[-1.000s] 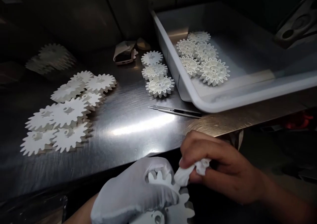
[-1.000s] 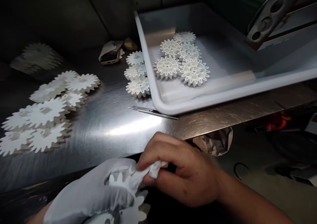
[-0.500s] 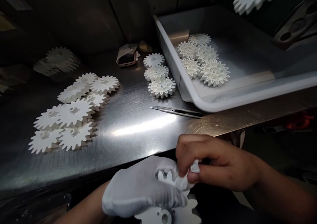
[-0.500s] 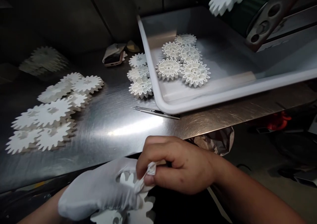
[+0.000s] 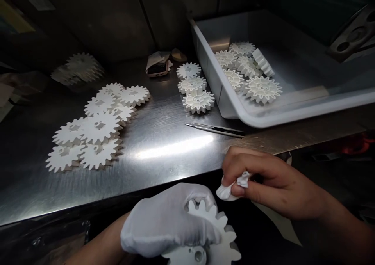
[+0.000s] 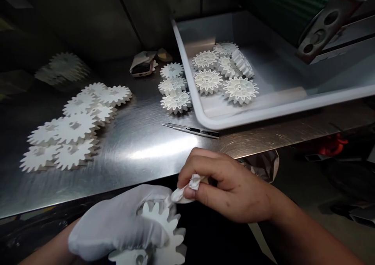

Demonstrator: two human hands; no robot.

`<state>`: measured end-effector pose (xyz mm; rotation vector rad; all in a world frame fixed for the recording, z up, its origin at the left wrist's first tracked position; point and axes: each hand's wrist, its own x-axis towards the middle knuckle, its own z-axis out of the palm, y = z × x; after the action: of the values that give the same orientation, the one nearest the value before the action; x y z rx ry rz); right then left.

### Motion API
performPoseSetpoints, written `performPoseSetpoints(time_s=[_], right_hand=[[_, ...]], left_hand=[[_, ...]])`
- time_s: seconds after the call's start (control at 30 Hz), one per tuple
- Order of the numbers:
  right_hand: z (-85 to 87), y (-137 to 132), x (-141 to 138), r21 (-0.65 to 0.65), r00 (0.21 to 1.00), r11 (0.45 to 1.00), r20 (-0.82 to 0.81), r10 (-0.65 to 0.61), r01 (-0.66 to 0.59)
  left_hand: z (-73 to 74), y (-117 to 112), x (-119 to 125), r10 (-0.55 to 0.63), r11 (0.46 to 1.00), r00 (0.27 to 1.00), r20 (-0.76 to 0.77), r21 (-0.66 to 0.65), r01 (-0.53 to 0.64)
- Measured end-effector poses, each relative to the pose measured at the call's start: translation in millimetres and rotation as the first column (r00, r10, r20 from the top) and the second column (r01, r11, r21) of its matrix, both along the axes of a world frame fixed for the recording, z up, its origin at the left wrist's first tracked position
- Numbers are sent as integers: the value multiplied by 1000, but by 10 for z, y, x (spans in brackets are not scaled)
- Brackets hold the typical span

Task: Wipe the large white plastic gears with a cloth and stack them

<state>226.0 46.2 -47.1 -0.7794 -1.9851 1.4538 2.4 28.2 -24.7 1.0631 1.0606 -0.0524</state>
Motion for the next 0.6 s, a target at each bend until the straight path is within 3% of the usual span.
performPoseSetpoints(time_s=[0.1,0.2,0.27,0.37,0.47,0.6], right_hand=[[-7,-18,-127,-8,996,999,-80,32,-32],[-26,-41,-144,-23,996,996,20,90,-89],[-45,-63,-75,-33,992,997,98,76,-73],[-79,-101,58,-45,989,991,83,-120,124],[-114,-122,108,-113,979,973,-11,-205,203],[-145,-80,35,-146,995,988,-87,-53,40]], left_hand=[[17,-2,-6,-45,999,999,10,31,45],[-2,-62,-69,-5,999,999,33,52,4],[-24,-128,-133,161,986,982,94,30,-164],[-51,-226,-221,413,910,891,188,-40,-413],[-59,-285,-262,381,924,900,213,-121,-363],[-67,-295,-241,440,892,856,271,-246,-380]])
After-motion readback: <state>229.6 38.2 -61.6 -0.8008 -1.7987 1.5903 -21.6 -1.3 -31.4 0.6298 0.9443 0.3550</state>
